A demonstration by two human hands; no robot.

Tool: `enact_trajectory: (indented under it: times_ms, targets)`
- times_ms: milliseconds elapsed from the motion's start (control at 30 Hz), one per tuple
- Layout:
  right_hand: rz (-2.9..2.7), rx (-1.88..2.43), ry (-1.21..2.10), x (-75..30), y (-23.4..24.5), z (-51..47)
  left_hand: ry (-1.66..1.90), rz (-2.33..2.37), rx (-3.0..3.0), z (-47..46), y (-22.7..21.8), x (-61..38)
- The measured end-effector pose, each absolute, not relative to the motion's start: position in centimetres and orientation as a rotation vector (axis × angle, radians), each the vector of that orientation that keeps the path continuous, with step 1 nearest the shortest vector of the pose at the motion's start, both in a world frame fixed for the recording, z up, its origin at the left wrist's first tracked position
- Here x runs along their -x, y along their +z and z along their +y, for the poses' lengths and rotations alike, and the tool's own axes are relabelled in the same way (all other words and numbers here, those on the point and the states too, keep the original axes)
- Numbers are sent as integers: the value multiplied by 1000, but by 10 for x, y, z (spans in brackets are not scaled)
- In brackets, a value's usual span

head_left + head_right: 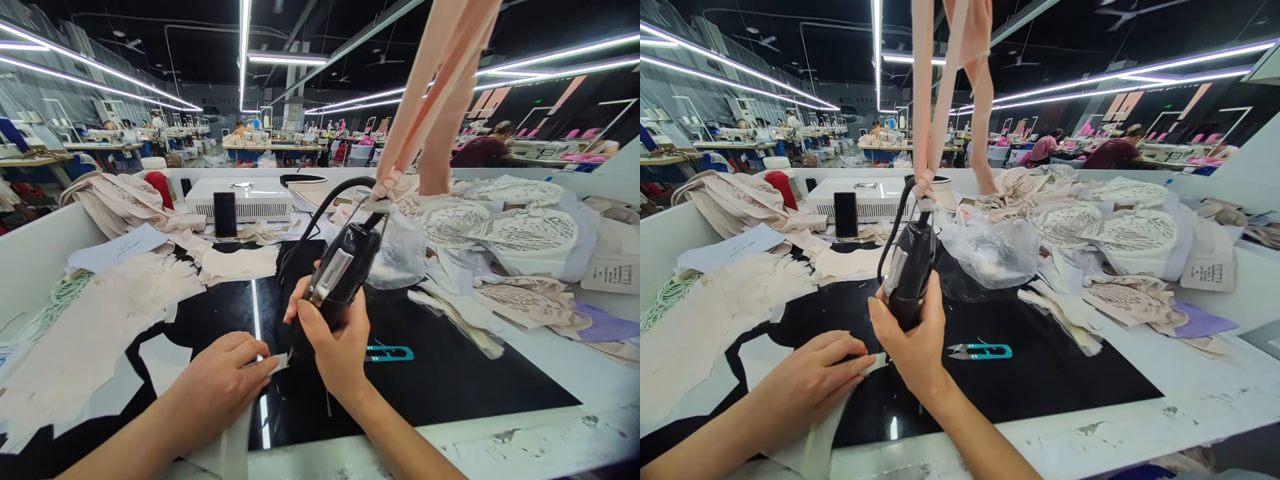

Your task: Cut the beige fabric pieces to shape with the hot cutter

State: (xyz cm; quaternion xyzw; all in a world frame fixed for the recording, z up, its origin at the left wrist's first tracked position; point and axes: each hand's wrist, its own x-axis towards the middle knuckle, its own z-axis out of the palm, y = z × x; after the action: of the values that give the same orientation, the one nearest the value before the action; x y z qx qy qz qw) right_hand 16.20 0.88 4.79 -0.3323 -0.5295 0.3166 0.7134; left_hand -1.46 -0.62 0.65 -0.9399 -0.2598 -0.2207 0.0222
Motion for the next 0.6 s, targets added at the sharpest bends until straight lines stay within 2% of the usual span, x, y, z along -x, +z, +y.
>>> enact_trajectory:
  times_ms: [233, 600]
  targets:
    - [-1175, 699, 701, -163, 49, 2, -599, -818, 2950, -9, -1, 16]
    - [-1184, 677, 716, -166, 48, 3, -689, -880, 2930, -17, -5, 27]
